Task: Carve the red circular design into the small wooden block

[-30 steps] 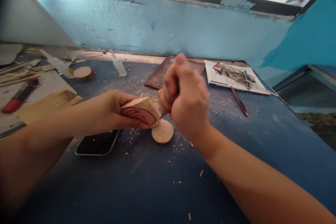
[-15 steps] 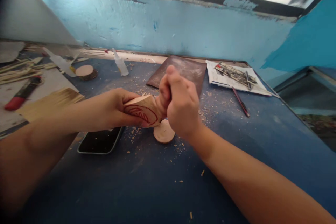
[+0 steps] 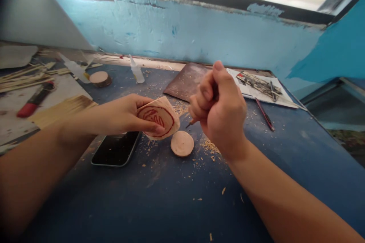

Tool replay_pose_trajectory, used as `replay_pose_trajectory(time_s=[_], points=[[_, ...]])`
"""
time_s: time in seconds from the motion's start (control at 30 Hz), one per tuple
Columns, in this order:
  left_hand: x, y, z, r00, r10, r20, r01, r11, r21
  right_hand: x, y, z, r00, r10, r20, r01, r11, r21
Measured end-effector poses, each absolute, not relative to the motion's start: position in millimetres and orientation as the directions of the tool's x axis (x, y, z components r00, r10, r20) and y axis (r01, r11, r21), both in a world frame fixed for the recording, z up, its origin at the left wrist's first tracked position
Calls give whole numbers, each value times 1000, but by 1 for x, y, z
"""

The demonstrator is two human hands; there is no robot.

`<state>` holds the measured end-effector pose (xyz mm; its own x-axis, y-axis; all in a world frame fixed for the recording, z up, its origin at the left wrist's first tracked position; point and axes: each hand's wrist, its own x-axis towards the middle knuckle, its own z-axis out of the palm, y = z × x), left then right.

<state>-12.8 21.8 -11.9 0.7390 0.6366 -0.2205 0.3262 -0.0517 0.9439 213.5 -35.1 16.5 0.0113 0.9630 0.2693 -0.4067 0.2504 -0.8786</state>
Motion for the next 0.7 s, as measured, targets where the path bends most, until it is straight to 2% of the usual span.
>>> replay_pose_trajectory(time_s=[0.1,0.2,0.3,0.47,0.7], points=[[-10,17,-9,687,677,-264,304,62,951,224,-37,20,-11,980,201,-355,184,-917],[-6,13,-9,686,658,-311,311,121,943,231,-37,24,-39,984,171,-322,150,-935],[-4,11,-12,698,640,-322,313,132,940,236,-37,29,-51,983,175,-281,154,-947],[-1,12,-16,613,715,-336,344,140,928,237,-37,28,-71,984,166,-303,137,-943],[-3,15,-18,627,728,-278,321,84,943,229,-38,19,-113,984,138,-323,95,-942]])
